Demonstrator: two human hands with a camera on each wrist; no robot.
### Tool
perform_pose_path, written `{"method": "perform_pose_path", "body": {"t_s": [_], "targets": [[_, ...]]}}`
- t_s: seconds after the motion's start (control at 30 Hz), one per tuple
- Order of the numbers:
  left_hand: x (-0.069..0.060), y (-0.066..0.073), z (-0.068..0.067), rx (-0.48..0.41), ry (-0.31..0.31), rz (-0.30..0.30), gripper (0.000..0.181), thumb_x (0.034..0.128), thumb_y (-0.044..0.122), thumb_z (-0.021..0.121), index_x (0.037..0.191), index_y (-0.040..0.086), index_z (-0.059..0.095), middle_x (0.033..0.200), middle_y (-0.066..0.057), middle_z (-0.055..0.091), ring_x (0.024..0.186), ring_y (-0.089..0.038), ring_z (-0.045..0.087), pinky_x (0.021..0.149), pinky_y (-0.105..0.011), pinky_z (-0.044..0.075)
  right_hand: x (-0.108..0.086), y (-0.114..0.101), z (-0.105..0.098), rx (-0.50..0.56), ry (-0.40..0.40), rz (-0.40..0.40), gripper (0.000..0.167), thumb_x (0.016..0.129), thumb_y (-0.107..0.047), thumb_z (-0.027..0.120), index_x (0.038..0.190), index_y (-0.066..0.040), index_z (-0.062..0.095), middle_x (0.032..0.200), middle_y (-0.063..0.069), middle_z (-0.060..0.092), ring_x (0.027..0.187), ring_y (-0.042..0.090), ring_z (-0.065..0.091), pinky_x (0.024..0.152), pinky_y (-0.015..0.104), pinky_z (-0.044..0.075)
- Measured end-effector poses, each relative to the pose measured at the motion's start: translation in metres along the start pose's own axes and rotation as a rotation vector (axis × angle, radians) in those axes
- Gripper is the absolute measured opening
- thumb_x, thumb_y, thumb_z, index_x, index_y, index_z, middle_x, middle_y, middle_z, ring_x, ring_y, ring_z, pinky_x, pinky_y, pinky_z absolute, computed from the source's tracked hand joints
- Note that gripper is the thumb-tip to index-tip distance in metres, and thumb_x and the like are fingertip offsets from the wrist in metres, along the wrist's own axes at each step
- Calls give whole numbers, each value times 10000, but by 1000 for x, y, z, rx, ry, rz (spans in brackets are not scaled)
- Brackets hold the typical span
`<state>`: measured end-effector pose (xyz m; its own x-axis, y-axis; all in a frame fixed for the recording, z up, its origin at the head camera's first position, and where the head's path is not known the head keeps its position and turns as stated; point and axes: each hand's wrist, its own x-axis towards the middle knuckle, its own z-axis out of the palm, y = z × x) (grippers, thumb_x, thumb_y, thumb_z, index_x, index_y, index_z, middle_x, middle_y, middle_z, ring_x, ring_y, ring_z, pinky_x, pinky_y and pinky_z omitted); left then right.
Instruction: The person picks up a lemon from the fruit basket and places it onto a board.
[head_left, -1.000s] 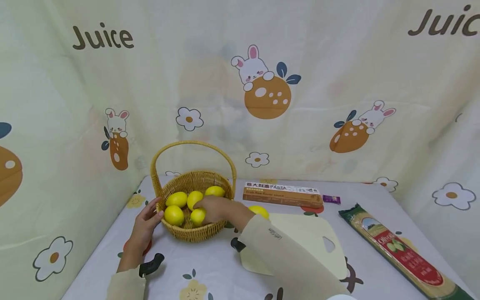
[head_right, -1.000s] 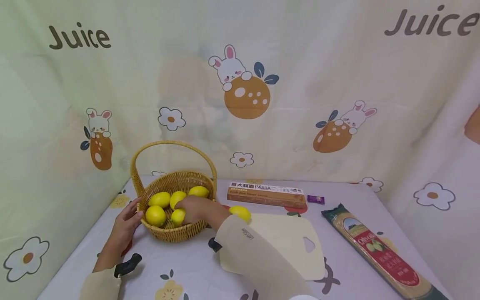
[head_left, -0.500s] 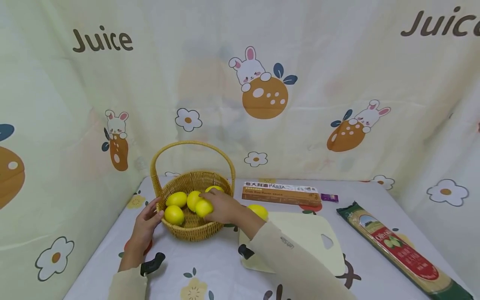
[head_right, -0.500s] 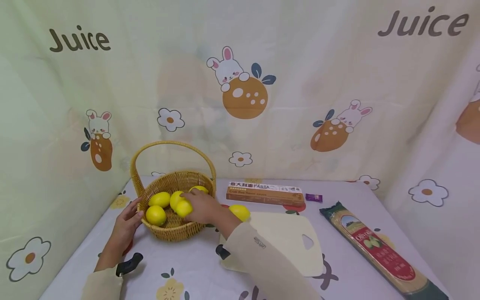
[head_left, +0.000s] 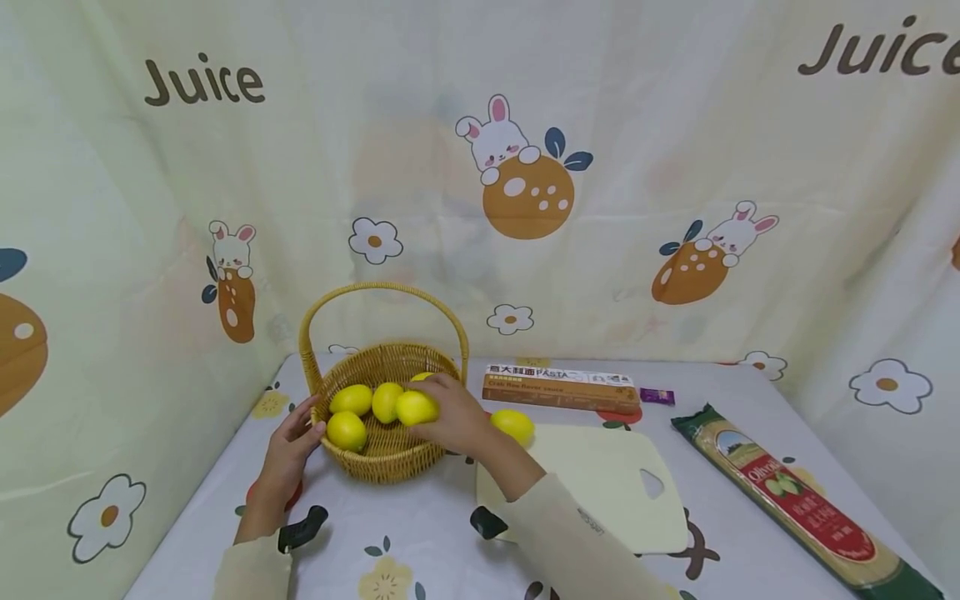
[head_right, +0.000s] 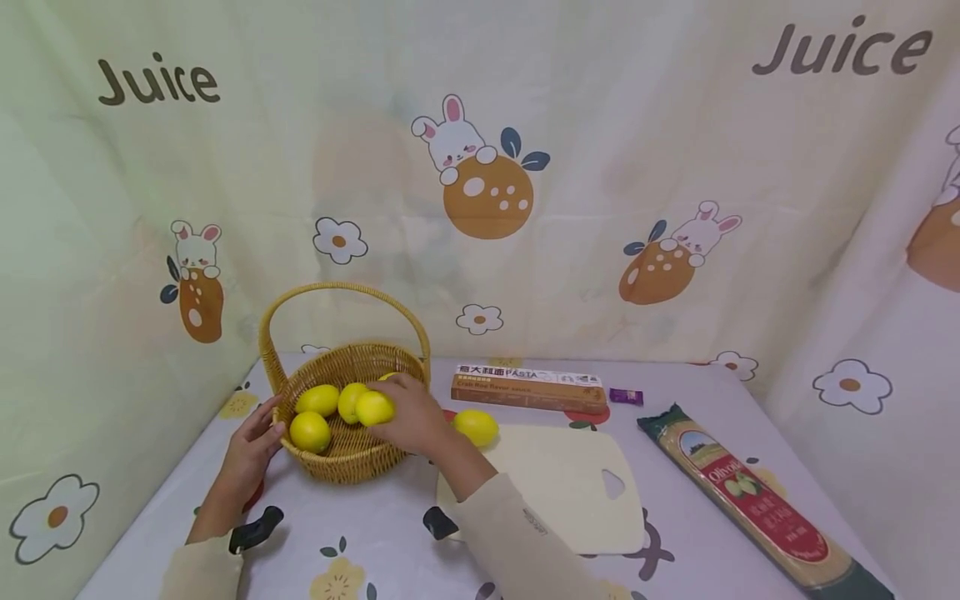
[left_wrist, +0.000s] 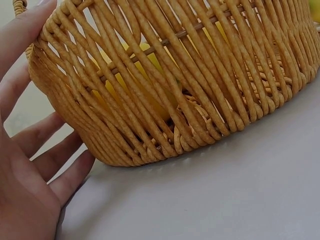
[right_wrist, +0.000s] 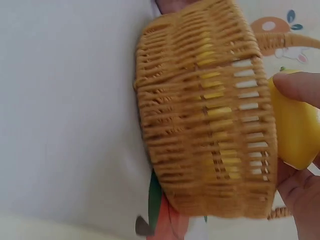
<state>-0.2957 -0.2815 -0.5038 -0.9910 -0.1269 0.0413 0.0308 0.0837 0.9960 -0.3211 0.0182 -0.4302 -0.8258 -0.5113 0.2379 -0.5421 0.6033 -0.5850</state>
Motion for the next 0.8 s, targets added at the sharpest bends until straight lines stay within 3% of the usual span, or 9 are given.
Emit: {"method": "perform_pose_path", "body": {"t_s": [0.2,0.4,0.8], "targets": [[-2,0,-1,16,2,-7,629,971,314,610,1528,208,338,1546,-73,311,1365,-235,334,1068,-355,356,-14,6,-12,22,30,3,619,814,-316,789,1378,-217,555,1364,10,454,1169,239,491,945,447,456],[-1,-1,0,-1,1,-2,629,964,308,623,1522,203,352,1528,-82,333,1353,-242,350,1039,-301,381,-25,15,-20,56,59,20,617,802,-275,804,1366,-189,570,1332,12,460,1130,240,511,933,445,459],[-1,0,0,-4,3,-8,621,971,301,612,1523,197,346,1535,-79,325,1362,-236,337,1086,-391,334,-48,37,-32,68,152,104,579,771,-239,820,1312,-221,618,1290,-8,468,1077,244,500,898,435,480]]}}
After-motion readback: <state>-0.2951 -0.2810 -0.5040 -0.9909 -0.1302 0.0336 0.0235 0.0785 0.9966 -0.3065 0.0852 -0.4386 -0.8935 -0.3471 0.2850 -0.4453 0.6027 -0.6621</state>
